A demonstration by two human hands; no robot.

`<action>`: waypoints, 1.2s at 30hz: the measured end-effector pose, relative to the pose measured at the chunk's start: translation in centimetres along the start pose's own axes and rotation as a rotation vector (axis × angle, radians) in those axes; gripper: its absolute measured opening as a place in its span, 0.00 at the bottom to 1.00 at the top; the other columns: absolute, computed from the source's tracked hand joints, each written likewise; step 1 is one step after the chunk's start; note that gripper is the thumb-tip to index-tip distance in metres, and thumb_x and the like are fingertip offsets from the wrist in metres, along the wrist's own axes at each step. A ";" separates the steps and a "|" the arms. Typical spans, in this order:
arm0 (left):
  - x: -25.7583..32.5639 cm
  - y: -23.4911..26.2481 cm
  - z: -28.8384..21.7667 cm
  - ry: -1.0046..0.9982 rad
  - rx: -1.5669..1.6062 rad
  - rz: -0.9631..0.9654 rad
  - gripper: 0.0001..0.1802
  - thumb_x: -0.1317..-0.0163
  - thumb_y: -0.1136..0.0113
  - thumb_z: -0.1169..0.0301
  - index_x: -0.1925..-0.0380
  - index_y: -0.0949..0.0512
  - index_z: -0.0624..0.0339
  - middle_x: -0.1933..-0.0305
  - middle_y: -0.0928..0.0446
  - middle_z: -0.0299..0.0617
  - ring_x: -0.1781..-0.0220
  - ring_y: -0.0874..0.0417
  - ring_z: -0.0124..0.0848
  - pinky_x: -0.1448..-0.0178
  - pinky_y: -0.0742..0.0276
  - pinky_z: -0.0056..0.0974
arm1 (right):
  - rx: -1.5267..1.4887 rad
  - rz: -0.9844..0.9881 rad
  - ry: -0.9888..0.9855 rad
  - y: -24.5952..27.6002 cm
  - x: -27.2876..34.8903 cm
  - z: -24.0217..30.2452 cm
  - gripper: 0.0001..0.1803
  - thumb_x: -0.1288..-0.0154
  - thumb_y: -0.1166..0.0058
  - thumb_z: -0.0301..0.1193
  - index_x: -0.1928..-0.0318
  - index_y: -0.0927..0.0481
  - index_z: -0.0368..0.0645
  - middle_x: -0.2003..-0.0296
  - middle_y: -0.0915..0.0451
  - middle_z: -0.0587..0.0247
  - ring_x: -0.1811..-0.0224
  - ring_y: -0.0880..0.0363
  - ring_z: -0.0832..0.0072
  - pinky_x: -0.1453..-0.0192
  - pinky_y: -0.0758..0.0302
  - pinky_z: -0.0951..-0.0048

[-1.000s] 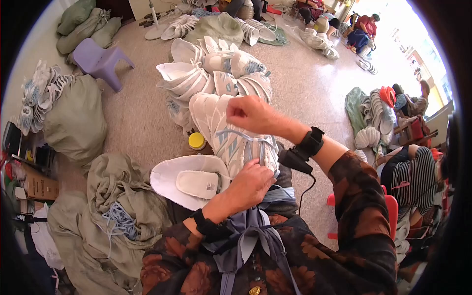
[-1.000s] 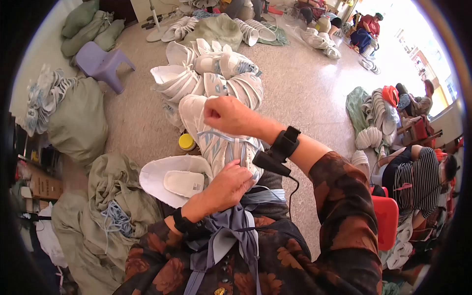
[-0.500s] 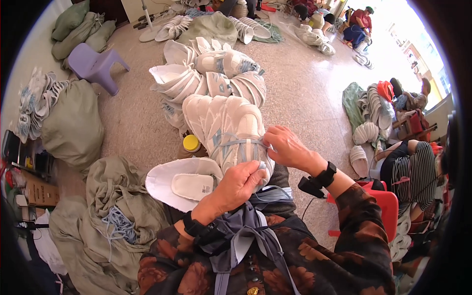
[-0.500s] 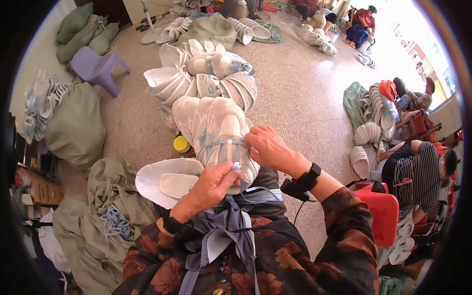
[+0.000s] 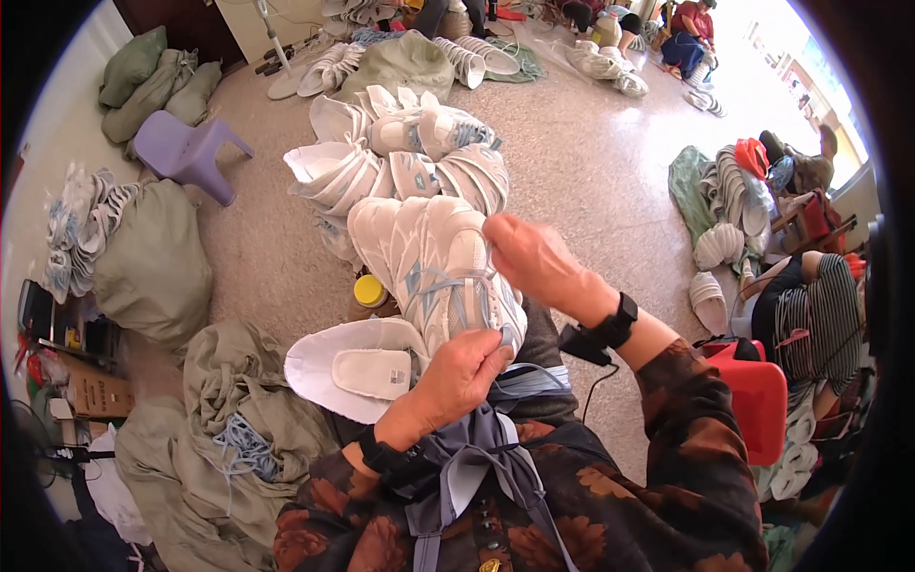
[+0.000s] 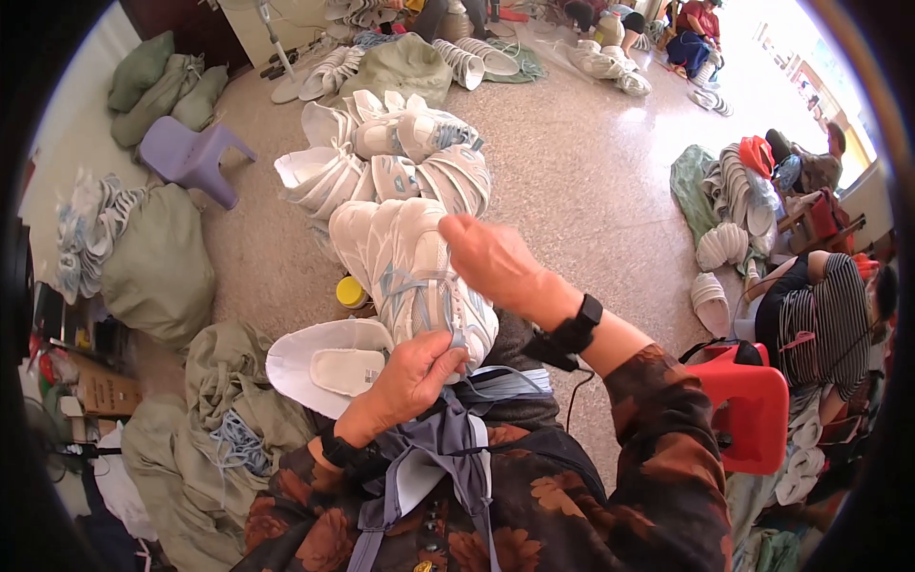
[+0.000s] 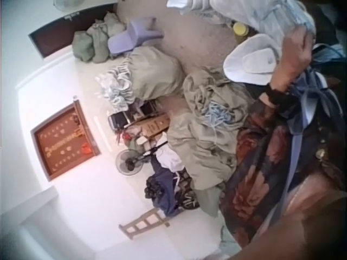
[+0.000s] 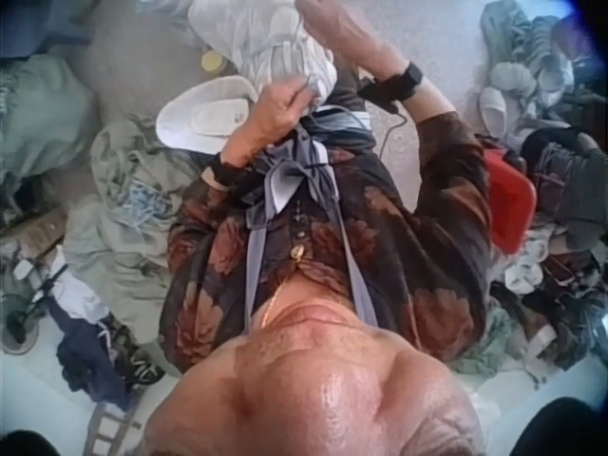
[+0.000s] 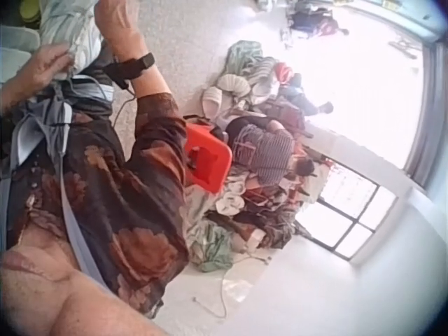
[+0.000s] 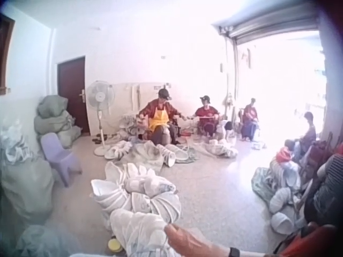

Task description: Lacing and preparing shoes in a manufacturing environment.

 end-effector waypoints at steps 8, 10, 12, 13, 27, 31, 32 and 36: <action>1.0 1.2 -0.1 -0.010 -0.102 -0.029 0.09 0.29 0.46 0.74 0.68 0.26 0.68 0.71 0.24 0.51 0.69 0.22 0.45 0.63 0.27 0.42 | -0.371 0.232 -0.223 0.2 6.0 -4.4 0.09 0.43 0.50 0.20 0.60 0.25 0.37 0.69 0.23 0.55 0.70 0.21 0.59 0.64 0.24 0.61; 1.0 1.2 -0.3 -0.031 -0.119 -0.026 0.10 0.28 0.47 0.73 0.68 0.27 0.68 0.71 0.24 0.51 0.69 0.22 0.45 0.63 0.27 0.42 | -0.438 0.286 -0.239 -0.2 6.5 -4.8 0.10 0.44 0.51 0.19 0.60 0.25 0.37 0.68 0.23 0.54 0.68 0.21 0.61 0.62 0.24 0.63; 0.9 1.1 -0.5 -0.053 -0.114 -0.022 0.09 0.28 0.46 0.73 0.67 0.26 0.68 0.71 0.24 0.52 0.69 0.23 0.46 0.63 0.27 0.41 | -0.502 0.334 -0.258 -0.9 6.4 -5.2 0.11 0.44 0.52 0.18 0.59 0.25 0.37 0.67 0.23 0.54 0.66 0.21 0.63 0.60 0.24 0.66; 0.7 1.1 -0.8 -0.056 -0.116 -0.023 0.09 0.28 0.46 0.73 0.67 0.26 0.68 0.71 0.24 0.52 0.69 0.23 0.46 0.63 0.27 0.41 | -0.460 0.208 -0.174 -0.3 5.5 -5.4 0.10 0.43 0.51 0.18 0.59 0.25 0.37 0.65 0.23 0.53 0.62 0.21 0.61 0.57 0.24 0.66; 5.2 -1.5 -5.6 0.378 0.949 0.405 0.18 0.21 0.54 0.62 0.67 0.26 0.63 0.81 0.32 0.31 0.81 0.32 0.19 0.73 0.34 0.26 | -0.110 -0.126 0.001 -6.4 -2.4 -3.2 0.21 0.39 0.38 0.41 0.54 0.23 0.37 0.53 0.25 0.50 0.45 0.27 0.52 0.42 0.28 0.57; 9.0 -1.4 -8.5 0.479 1.262 0.786 0.24 0.26 0.47 0.60 0.52 0.24 0.79 0.73 0.24 0.39 0.81 0.34 0.18 0.73 0.32 0.25 | -0.143 -0.133 -0.010 -6.8 -2.6 -3.3 0.23 0.39 0.38 0.43 0.53 0.22 0.37 0.53 0.25 0.50 0.46 0.27 0.52 0.40 0.28 0.58; 9.5 -1.5 -9.3 0.439 1.294 0.830 0.23 0.25 0.48 0.61 0.52 0.24 0.78 0.71 0.23 0.40 0.80 0.34 0.17 0.74 0.33 0.25 | -0.159 -0.125 -0.017 -6.8 -2.7 -3.2 0.23 0.39 0.38 0.43 0.53 0.22 0.37 0.53 0.25 0.50 0.46 0.27 0.52 0.39 0.28 0.58; 8.1 -1.0 -9.7 0.404 0.996 0.636 0.19 0.21 0.54 0.62 0.64 0.25 0.67 0.77 0.31 0.31 0.78 0.30 0.18 0.70 0.32 0.26 | -0.109 -0.125 0.015 -6.2 -2.8 -2.9 0.19 0.38 0.38 0.40 0.55 0.21 0.37 0.53 0.24 0.50 0.46 0.26 0.52 0.41 0.27 0.58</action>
Point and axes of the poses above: each hand's wrist, its own x-axis away from the middle knuckle, its own y-axis out of the back of the hand, z = x × y, the point moved 7 cm from there along -x, towards the middle knuckle
